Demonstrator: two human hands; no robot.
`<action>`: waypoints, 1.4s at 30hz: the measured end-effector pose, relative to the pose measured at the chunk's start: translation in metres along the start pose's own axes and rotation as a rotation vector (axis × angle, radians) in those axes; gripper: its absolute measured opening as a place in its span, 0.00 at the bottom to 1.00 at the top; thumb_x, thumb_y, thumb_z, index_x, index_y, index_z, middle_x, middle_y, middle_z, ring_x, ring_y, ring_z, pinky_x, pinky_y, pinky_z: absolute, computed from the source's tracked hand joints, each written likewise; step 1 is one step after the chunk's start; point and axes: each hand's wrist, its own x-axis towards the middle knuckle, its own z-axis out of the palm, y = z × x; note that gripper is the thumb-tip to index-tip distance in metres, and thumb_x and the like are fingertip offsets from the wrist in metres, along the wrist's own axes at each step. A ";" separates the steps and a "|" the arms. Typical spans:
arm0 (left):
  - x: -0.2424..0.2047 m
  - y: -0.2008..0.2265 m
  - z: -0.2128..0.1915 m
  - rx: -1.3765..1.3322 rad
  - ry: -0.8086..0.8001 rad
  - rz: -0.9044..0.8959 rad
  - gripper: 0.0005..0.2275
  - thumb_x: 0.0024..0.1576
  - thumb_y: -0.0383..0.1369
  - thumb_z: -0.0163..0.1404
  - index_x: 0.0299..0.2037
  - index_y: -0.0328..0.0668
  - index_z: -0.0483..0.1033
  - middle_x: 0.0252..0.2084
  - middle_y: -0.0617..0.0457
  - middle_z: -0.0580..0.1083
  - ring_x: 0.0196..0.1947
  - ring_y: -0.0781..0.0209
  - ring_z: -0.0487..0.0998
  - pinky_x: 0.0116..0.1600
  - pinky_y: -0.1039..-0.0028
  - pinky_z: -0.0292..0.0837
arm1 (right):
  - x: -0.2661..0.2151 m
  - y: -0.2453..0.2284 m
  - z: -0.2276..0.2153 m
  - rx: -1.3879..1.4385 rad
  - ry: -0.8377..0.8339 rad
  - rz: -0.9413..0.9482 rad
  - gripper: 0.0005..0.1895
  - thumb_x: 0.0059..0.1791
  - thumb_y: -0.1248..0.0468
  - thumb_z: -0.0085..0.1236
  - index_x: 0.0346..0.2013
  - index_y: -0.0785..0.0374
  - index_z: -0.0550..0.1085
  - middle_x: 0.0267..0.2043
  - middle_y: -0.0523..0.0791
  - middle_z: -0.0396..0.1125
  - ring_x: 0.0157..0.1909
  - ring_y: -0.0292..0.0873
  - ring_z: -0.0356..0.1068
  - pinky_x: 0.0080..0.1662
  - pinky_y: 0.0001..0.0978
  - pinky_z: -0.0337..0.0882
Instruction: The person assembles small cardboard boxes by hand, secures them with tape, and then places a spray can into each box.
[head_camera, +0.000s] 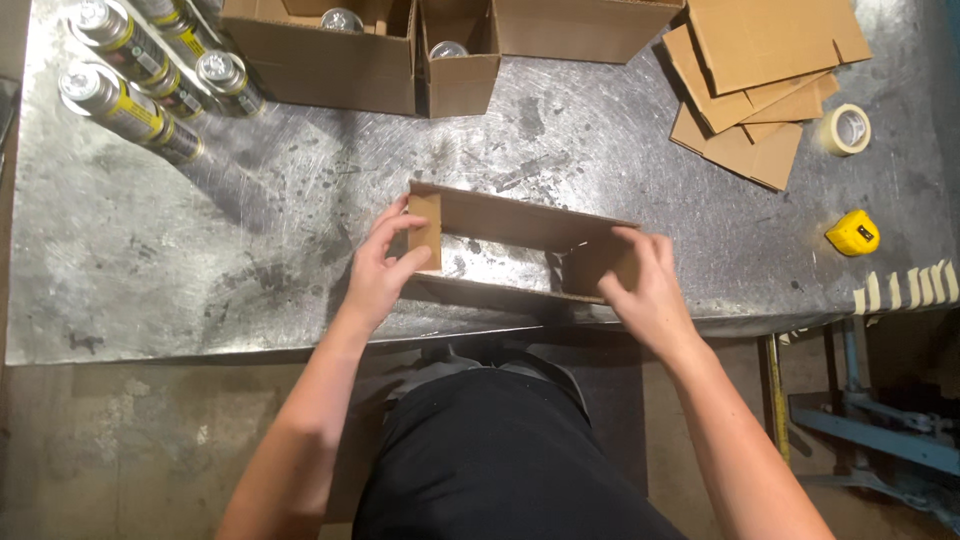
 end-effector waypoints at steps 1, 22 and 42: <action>0.000 -0.007 -0.003 -0.002 0.003 -0.003 0.18 0.62 0.28 0.64 0.63 0.39 0.82 0.83 0.28 0.64 0.86 0.29 0.61 0.88 0.41 0.52 | 0.002 0.018 0.010 -0.003 -0.004 0.000 0.40 0.50 0.62 0.63 0.80 0.52 0.71 0.72 0.52 0.58 0.79 0.71 0.65 0.74 0.71 0.71; 0.000 -0.017 0.000 0.019 -0.030 -0.053 0.35 0.53 0.30 0.78 0.64 0.41 0.64 0.86 0.35 0.60 0.77 0.42 0.68 0.68 0.52 0.81 | 0.018 0.041 0.044 0.139 0.397 -0.208 0.56 0.42 0.62 0.93 0.74 0.67 0.61 0.67 0.57 0.61 0.68 0.63 0.66 0.61 0.54 0.81; 0.012 -0.044 0.023 -0.014 0.055 -0.042 0.30 0.73 0.31 0.57 0.83 0.33 0.59 0.82 0.32 0.66 0.86 0.34 0.60 0.87 0.44 0.54 | 0.023 0.099 0.076 -0.448 0.405 -0.607 0.11 0.63 0.50 0.63 0.59 0.36 0.85 0.71 0.33 0.74 0.82 0.45 0.68 0.77 0.59 0.65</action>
